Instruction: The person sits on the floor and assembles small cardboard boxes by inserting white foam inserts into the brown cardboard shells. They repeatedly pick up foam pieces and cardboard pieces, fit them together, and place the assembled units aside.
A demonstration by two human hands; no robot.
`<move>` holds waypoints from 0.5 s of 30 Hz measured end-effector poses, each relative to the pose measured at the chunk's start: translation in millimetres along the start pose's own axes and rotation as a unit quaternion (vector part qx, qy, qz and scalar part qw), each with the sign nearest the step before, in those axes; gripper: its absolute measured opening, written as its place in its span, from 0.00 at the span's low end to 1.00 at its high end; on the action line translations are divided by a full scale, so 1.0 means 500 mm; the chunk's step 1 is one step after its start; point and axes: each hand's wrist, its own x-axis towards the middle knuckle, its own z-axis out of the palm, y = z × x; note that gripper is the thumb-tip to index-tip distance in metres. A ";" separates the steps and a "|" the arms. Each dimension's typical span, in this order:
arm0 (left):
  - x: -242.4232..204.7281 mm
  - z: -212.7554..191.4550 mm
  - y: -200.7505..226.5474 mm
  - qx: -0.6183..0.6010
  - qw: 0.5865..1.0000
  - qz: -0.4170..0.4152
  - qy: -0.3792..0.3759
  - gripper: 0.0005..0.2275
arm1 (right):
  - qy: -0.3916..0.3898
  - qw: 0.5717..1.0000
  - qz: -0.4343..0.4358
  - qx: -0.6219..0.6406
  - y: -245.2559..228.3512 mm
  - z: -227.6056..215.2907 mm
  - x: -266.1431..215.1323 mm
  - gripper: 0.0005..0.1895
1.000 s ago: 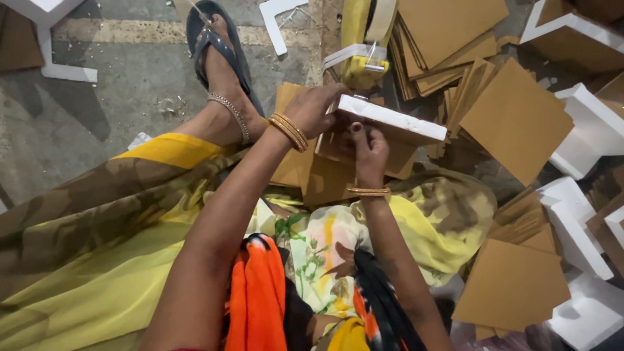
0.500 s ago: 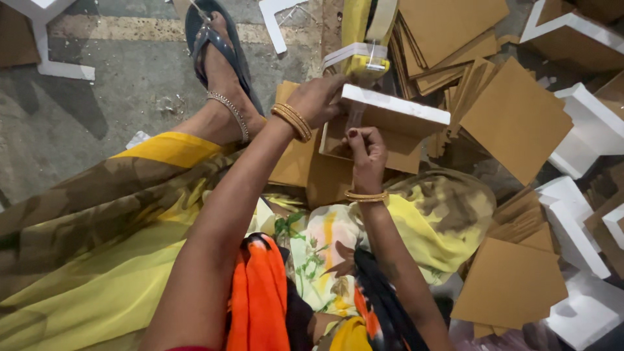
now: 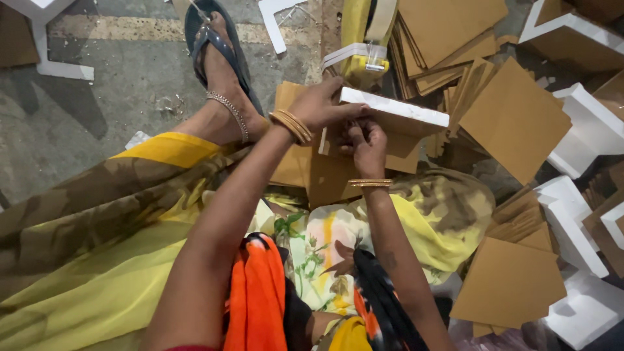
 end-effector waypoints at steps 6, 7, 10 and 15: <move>-0.027 0.024 0.018 0.030 0.997 -0.006 0.073 0.27 | 0.019 0.999 0.028 -0.024 0.024 -0.018 0.010 0.10; -0.030 0.025 0.011 0.038 0.993 0.047 0.106 0.28 | -0.004 0.999 0.013 -0.036 0.024 -0.022 0.011 0.10; -0.027 0.027 -0.012 0.046 0.989 0.077 0.121 0.28 | -0.059 0.997 0.012 -0.055 0.000 -0.030 0.015 0.11; -0.019 0.052 -0.050 0.095 0.981 0.098 0.140 0.32 | -0.065 0.986 0.113 -0.108 -0.085 -0.025 -0.032 0.14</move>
